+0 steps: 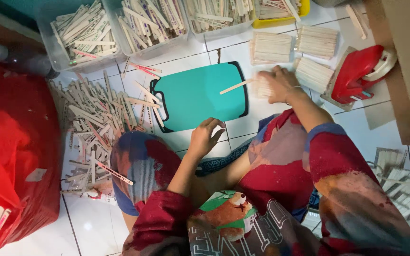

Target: The person sits on the floor and packs wooden popsicle sticks into small clear plastic bags. They gather sticks from a red bag and the floor, arrange them into bundles, insert them into bags, and seal the bags using a red heat sealer.

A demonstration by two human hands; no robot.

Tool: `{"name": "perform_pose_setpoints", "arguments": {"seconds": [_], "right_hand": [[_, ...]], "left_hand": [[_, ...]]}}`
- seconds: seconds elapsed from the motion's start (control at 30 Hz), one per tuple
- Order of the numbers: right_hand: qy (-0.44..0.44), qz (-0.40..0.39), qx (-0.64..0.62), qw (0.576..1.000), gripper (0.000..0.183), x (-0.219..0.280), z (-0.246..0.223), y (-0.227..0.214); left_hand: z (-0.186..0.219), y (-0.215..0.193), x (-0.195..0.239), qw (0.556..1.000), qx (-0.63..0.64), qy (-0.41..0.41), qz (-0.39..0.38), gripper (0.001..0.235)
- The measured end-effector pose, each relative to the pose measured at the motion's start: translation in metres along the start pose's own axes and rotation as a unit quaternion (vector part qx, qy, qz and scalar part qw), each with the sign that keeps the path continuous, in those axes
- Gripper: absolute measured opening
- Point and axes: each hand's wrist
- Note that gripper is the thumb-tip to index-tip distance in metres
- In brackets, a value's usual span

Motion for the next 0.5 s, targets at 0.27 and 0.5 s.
{"name": "perform_pose_setpoints", "arguments": {"seconds": [0.27, 0.5], "right_hand": [[-0.051, -0.063, 0.044, 0.996, 0.106, 0.017, -0.028, -0.055], [-0.089, 0.014, 0.039, 0.995, 0.104, 0.001, -0.028, -0.027]], "left_hand": [[-0.011, -0.007, -0.002, 0.999, -0.019, -0.019, -0.018, 0.017], [-0.017, -0.014, -0.005, 0.999, -0.012, -0.003, -0.032, 0.015]]}}
Point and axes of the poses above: each hand's wrist, its own x-axis away from the middle knuckle, its own y-axis out of the palm, z = x × y, and after that the axes turned 9 degrees about z, right-handed
